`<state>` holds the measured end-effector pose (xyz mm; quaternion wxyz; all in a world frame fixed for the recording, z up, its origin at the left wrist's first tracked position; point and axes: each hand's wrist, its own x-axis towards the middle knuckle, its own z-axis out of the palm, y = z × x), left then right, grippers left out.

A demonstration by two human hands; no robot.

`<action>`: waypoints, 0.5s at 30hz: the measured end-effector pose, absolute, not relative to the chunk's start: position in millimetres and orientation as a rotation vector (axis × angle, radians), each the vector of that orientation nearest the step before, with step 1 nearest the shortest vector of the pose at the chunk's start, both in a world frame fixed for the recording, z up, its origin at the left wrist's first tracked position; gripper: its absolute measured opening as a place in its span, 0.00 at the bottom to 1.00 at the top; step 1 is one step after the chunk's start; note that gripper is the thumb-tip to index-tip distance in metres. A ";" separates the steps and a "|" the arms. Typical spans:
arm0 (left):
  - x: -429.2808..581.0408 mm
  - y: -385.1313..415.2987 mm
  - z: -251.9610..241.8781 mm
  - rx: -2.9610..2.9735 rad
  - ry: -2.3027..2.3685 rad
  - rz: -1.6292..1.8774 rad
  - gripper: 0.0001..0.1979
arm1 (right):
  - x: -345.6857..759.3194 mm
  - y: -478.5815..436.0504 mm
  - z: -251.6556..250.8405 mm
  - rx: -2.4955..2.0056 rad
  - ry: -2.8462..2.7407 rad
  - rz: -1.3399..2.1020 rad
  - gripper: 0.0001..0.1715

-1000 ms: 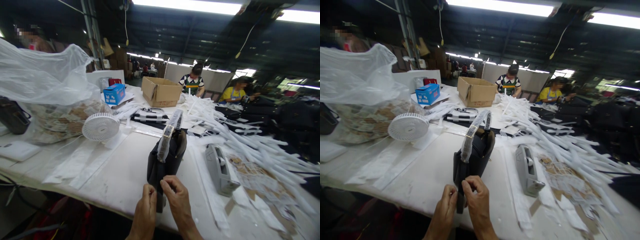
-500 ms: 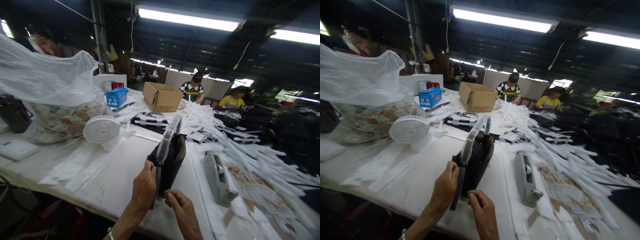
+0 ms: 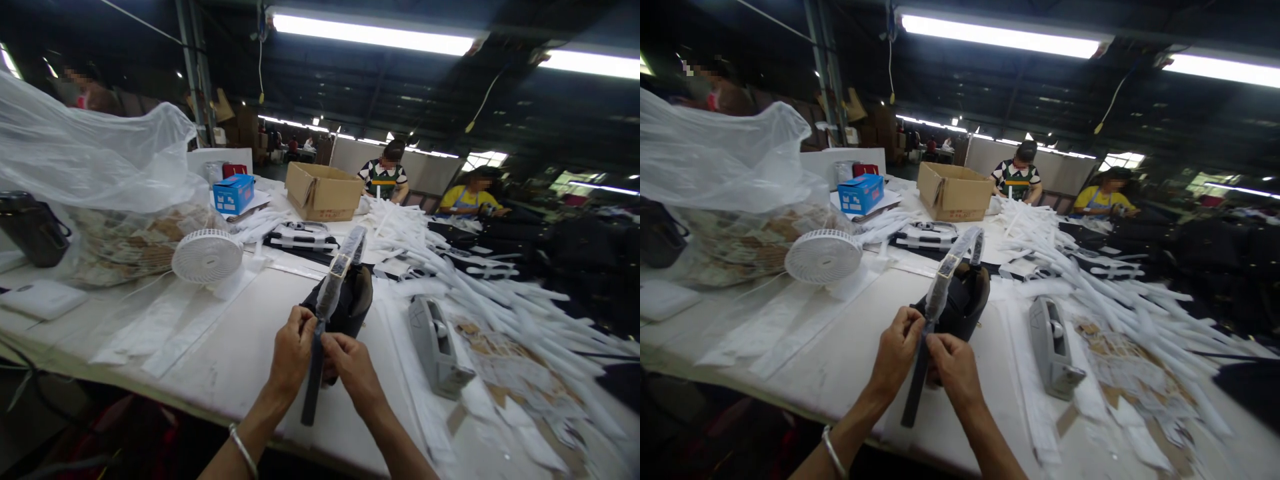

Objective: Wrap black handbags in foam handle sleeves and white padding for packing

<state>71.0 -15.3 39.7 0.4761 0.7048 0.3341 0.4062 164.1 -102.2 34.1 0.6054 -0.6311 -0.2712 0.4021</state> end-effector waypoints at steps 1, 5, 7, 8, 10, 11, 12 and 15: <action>69.9 -15.5 38.8 1.690 0.814 1.001 0.09 | 164.7 -95.9 36.6 -1.451 -0.603 0.925 0.30; 63.5 -14.6 27.2 1.438 0.808 0.974 0.16 | 165.6 -81.8 34.4 -1.443 -0.535 0.852 0.27; 60.7 -14.1 18.4 1.376 0.744 0.906 0.17 | 165.1 -81.1 30.8 -1.438 -0.538 0.839 0.25; 59.7 -14.0 14.6 1.367 0.713 0.881 0.17 | 164.8 -81.5 29.8 -1.440 -0.547 0.834 0.25; 58.9 -14.0 10.4 1.362 0.673 0.862 0.17 | 164.2 -82.8 30.5 -1.450 -0.573 0.827 0.24; 58.9 -14.2 10.3 1.355 0.671 0.863 0.17 | 164.2 -83.3 31.9 -1.459 -0.586 0.821 0.24; 59.2 -14.4 11.6 1.347 0.678 0.865 0.16 | 164.4 -83.7 33.8 -1.471 -0.599 0.813 0.24; 60.0 -15.1 20.1 1.372 0.729 0.870 0.16 | 167.4 -83.6 39.3 -1.524 -0.616 0.823 0.25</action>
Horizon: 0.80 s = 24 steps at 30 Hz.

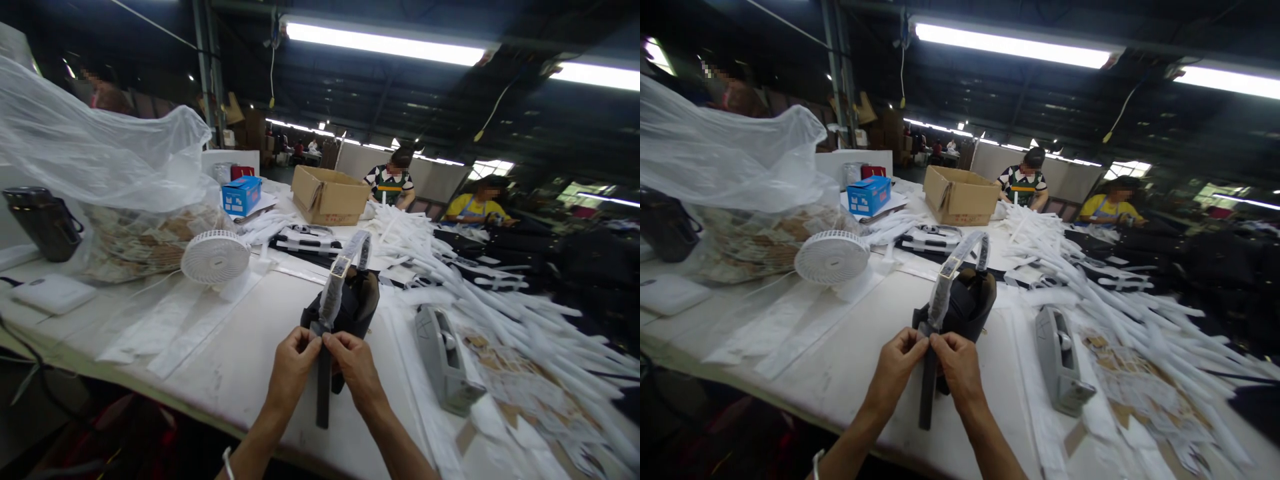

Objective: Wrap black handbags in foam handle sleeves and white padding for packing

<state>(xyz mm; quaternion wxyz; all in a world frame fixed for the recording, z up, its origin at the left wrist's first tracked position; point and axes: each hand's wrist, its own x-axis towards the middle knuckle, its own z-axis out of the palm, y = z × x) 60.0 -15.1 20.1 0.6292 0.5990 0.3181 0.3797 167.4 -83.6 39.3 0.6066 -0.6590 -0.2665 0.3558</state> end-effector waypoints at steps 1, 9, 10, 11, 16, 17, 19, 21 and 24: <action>59.7 -15.3 23.5 1.401 0.749 0.868 0.16 | 169.2 -83.3 40.6 -1.548 -0.615 0.844 0.25; 43.9 -12.8 44.1 1.745 0.801 0.795 0.11 | 179.4 -76.6 51.0 -1.811 -0.636 0.964 0.22; 42.2 -12.5 45.4 1.783 0.810 0.797 0.10 | 178.8 -75.6 52.8 -1.822 -0.637 0.988 0.21; 41.1 -12.6 46.0 1.813 0.820 0.803 0.10 | 177.7 -74.7 54.2 -1.827 -0.641 1.001 0.21; 43.3 -17.1 40.1 1.765 0.873 0.902 0.11 | 170.8 -71.3 51.6 -1.856 -0.709 0.852 0.22; 44.7 -18.5 37.5 1.718 0.870 0.912 0.11 | 170.0 -71.2 49.7 -1.861 -0.732 0.796 0.22; 47.7 -21.2 32.3 1.603 0.855 0.920 0.11 | 169.0 -71.3 45.6 -1.864 -0.786 0.686 0.23; 50.1 -23.0 28.2 1.504 0.839 0.928 0.12 | 168.4 -71.9 42.2 -1.869 -0.845 0.581 0.24; 51.0 -23.8 25.4 1.492 0.851 0.961 0.11 | 166.5 -72.6 39.1 -1.899 -0.922 0.456 0.24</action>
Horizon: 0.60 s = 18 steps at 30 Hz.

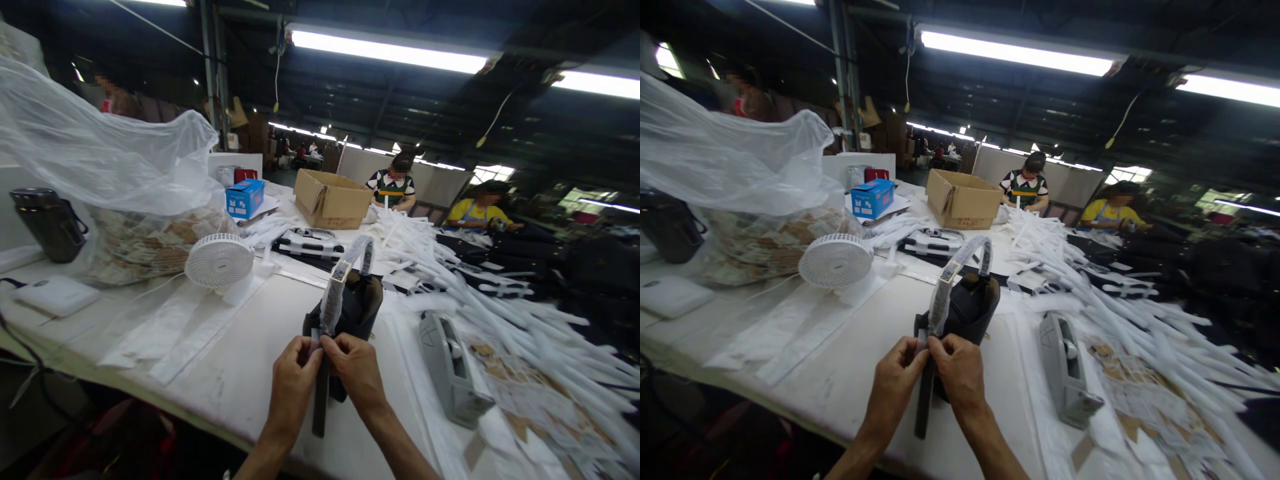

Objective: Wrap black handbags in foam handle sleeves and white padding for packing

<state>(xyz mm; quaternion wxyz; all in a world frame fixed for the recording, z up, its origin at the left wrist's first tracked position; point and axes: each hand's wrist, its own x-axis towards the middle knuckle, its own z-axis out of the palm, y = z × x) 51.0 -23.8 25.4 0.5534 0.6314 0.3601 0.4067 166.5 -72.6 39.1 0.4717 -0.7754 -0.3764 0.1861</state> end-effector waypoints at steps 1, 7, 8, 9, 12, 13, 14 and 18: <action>50.6 -23.7 25.0 1.532 0.859 0.981 0.11 | 165.5 -72.7 38.5 -1.909 -0.932 0.427 0.24; 50.4 -24.2 13.4 2.016 0.794 1.265 0.08 | 158.6 -72.5 37.5 -1.834 -0.864 0.450 0.25; 51.4 -24.9 10.0 2.104 0.777 1.322 0.09 | 157.8 -72.6 37.9 -1.806 -0.840 0.484 0.25; 52.5 -25.7 6.9 2.186 0.764 1.375 0.10 | 157.3 -72.9 38.6 -1.784 -0.813 0.524 0.25; 54.4 -27.4 1.1 2.411 0.748 1.491 0.14 | 156.7 -74.2 41.7 -1.735 -0.755 0.667 0.24; 54.2 -27.7 0.7 2.479 0.754 1.505 0.15 | 156.8 -74.8 43.2 -1.721 -0.748 0.710 0.25; 53.6 -28.0 0.9 2.542 0.768 1.504 0.14 | 157.0 -75.3 44.8 -1.705 -0.752 0.747 0.26; 52.4 -30.5 1.4 2.739 0.824 1.324 0.10 | 159.5 -74.7 51.2 -1.667 -0.749 0.866 0.26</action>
